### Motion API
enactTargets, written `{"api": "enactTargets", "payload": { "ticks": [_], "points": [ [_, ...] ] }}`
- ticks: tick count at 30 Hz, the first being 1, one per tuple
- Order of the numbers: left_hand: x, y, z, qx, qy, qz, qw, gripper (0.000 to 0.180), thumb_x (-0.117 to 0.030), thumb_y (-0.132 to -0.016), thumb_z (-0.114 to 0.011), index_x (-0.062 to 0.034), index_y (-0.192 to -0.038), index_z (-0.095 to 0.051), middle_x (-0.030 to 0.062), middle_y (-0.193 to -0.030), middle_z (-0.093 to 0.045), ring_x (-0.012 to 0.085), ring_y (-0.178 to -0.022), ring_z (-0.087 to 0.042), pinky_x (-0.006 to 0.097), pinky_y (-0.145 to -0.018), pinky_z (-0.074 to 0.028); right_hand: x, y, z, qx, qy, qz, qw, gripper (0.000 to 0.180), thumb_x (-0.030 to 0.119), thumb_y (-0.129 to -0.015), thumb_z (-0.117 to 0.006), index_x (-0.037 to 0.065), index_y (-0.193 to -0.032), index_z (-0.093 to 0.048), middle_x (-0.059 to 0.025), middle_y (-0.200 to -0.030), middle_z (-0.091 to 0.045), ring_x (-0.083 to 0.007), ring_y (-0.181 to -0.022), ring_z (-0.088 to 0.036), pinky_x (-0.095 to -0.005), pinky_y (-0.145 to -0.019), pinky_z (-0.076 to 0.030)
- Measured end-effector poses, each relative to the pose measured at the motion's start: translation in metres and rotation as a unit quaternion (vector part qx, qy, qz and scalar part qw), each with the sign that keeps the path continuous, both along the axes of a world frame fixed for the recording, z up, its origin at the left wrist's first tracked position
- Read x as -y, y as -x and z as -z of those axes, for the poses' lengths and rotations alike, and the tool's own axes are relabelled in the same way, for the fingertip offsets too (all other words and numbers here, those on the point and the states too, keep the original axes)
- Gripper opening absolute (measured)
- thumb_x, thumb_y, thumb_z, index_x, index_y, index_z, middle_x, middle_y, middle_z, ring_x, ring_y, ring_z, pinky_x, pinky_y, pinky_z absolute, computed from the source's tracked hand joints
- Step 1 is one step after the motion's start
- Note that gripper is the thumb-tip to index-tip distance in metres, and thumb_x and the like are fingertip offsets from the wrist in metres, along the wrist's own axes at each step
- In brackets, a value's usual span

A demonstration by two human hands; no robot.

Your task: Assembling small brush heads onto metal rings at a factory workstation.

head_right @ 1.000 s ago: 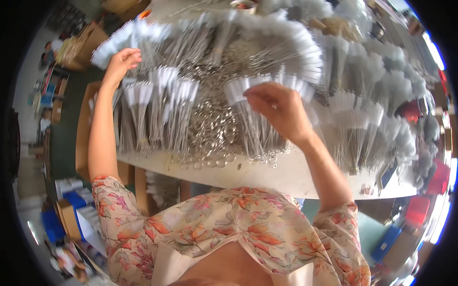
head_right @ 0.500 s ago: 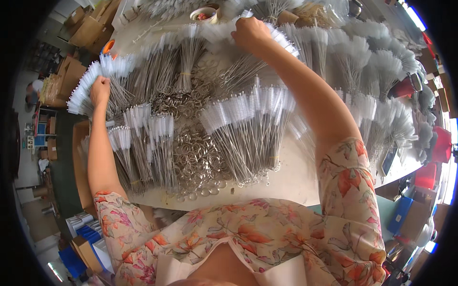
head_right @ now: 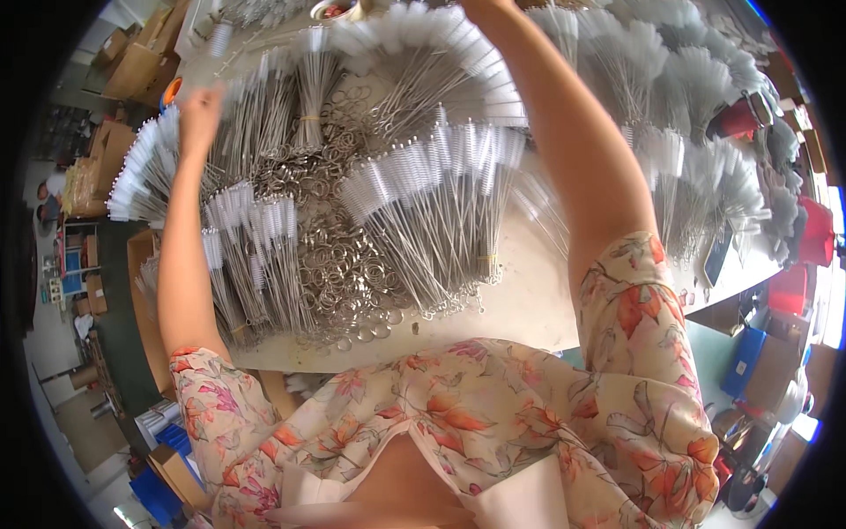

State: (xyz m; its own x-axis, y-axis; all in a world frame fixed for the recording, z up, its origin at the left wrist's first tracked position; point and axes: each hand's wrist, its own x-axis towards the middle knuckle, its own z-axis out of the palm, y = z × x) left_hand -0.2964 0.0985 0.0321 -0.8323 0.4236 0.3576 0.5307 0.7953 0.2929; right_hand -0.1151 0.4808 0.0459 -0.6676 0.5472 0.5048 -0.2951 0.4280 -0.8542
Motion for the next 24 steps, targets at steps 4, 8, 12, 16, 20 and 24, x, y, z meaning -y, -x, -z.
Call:
{"api": "enactTargets", "payload": {
  "ticks": [4,8,12,16,20,24],
  "points": [
    [-0.005,0.009,0.059,0.073,0.186,0.098,0.975,0.031,-0.032,-0.075,-0.059,-0.0010,-0.079,-0.062,0.0210,-0.076,-0.061,0.0390,-0.075,-0.059,0.042,-0.068,-0.046,-0.022,-0.071,-0.054,0.098,0.088,-0.022,0.991,0.018,0.012,-0.086,-0.045,0.002,-0.093,-0.057,-0.0078,-0.069,-0.055,-0.0170,-0.055,-0.055,-0.0313,-0.047,-0.049],
    [-0.012,0.002,0.052,0.154,0.077,0.074,0.982,0.022,-0.026,-0.077,-0.060,-0.0039,-0.075,-0.060,0.0113,-0.074,-0.064,0.0243,-0.071,-0.061,0.035,-0.064,-0.046,-0.081,-0.116,-0.002,0.281,-0.278,0.143,0.907,0.023,0.030,-0.075,-0.066,0.009,-0.084,-0.069,-0.0056,-0.073,-0.066,-0.0148,-0.063,-0.062,-0.0298,-0.060,-0.050],
    [-0.016,-0.020,0.021,0.019,-0.057,0.061,0.996,0.019,-0.022,-0.082,-0.057,-0.0032,-0.081,-0.058,0.0078,-0.075,-0.064,0.0201,-0.071,-0.061,0.033,-0.065,-0.046,-0.064,-0.125,0.020,0.365,-0.220,0.154,0.891,0.019,0.031,-0.068,-0.064,0.016,-0.078,-0.070,-0.0071,-0.081,-0.067,-0.0232,-0.078,-0.064,-0.0354,-0.073,-0.051],
    [-0.016,-0.045,-0.022,0.067,-0.362,0.077,0.926,0.015,-0.017,-0.088,-0.054,-0.0024,-0.090,-0.055,0.0039,-0.081,-0.061,0.0088,-0.060,-0.053,0.023,-0.052,-0.042,-0.043,-0.124,0.016,0.467,-0.245,0.140,0.838,0.021,0.032,-0.065,-0.066,0.015,-0.077,-0.069,-0.0085,-0.083,-0.066,-0.0286,-0.081,-0.063,-0.0377,-0.072,-0.051],
    [-0.021,-0.138,-0.057,0.342,-0.415,0.100,0.837,0.014,-0.016,-0.089,-0.055,-0.0039,-0.094,-0.054,0.0001,-0.076,-0.052,-0.0011,-0.049,-0.033,0.015,-0.039,-0.023,-0.049,-0.128,0.022,0.493,-0.241,0.131,0.825,0.024,0.028,-0.066,-0.063,0.009,-0.080,-0.067,-0.0134,-0.087,-0.065,-0.0312,-0.083,-0.063,-0.0397,-0.071,-0.051],
    [-0.008,-0.200,-0.047,0.444,-0.425,0.108,0.781,0.012,-0.014,-0.090,-0.052,-0.0036,-0.096,-0.054,-0.0010,-0.073,-0.048,-0.0009,-0.048,-0.029,0.015,-0.039,-0.020,-0.039,-0.126,0.024,0.450,-0.245,0.166,0.842,0.027,0.022,-0.071,-0.055,0.000,-0.084,-0.064,-0.0196,-0.091,-0.063,-0.0341,-0.086,-0.062,-0.0410,-0.074,-0.049]
  ]
}}
